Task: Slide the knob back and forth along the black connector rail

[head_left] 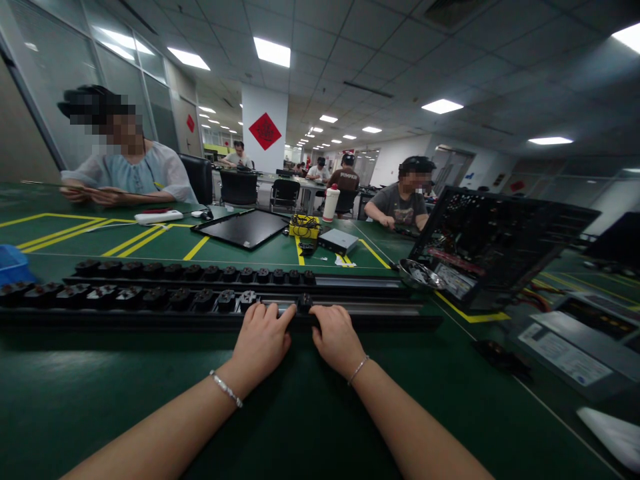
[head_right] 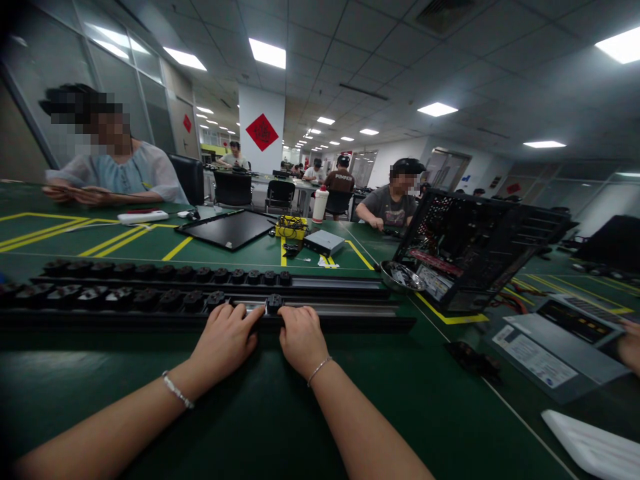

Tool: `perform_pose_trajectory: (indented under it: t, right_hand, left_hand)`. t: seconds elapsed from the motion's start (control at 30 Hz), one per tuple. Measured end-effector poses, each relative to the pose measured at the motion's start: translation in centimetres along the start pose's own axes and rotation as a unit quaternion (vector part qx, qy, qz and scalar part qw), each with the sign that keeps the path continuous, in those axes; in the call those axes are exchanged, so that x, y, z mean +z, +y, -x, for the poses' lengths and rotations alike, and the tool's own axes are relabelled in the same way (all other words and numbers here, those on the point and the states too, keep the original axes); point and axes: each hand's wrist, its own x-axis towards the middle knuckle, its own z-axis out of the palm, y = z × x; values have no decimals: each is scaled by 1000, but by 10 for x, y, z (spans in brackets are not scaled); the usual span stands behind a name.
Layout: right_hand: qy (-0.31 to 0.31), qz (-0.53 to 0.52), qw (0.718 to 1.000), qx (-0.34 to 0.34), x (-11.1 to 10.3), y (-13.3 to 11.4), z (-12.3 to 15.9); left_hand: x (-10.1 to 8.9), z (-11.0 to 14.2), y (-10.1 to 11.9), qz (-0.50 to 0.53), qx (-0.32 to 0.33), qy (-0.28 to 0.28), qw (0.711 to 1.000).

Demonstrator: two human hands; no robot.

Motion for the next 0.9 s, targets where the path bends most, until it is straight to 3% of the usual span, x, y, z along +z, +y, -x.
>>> perform_pose_trajectory:
  t: [0.9]
  right_hand:
    - [13,-9,1000,24,-3,1,3]
  left_hand:
    - [-1,0,1,-15,1,-4,1000]
